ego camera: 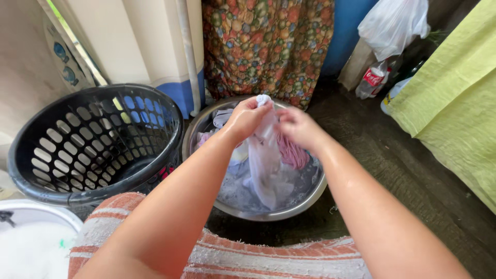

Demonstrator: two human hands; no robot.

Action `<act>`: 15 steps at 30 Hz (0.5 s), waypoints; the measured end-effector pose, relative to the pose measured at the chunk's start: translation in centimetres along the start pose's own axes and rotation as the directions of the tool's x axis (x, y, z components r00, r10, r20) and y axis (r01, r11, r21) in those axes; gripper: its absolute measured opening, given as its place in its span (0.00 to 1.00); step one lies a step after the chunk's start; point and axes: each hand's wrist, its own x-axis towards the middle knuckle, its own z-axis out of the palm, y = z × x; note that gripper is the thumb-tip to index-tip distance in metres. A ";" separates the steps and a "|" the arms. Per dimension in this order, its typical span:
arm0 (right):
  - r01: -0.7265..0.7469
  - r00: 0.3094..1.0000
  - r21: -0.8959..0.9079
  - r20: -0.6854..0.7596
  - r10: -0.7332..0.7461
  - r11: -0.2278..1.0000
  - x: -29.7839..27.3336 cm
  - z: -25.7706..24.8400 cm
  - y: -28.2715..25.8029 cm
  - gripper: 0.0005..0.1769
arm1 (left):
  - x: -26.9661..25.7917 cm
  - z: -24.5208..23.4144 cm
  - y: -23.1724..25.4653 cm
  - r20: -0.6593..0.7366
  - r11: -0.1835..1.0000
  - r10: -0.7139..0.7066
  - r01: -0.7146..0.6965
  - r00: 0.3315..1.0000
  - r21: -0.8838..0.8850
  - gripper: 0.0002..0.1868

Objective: The person hand-washes clothes in a large metal basin filled with soapy water, scrubbing and wringing each garment one at a time, then squeezes out the water and places the wrung garments into a black plastic laundry basket beside the basin.

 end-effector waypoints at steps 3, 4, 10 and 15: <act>-0.118 0.991 -0.084 0.059 0.123 0.989 -1.9 1.3 2.5 0.16 | -0.3 0.5 2.6 0.029 0.993 0.036 -0.032 0.999 -0.111 0.15; -0.188 0.981 -0.014 0.032 0.189 0.982 -2.5 1.7 3.1 0.16 | -0.4 0.7 3.4 0.039 0.991 0.053 -0.048 0.998 -0.127 0.15; -0.309 0.937 0.032 -0.163 0.310 0.951 -3.8 4.5 3.5 0.24 | -0.4 1.1 8.4 -0.018 0.958 0.287 -0.287 0.958 0.015 0.14; -0.151 0.987 -0.503 -0.026 0.160 0.851 -3.8 4.8 3.3 0.34 | -0.3 -0.4 10.9 0.061 0.980 0.149 -0.155 0.987 0.124 0.14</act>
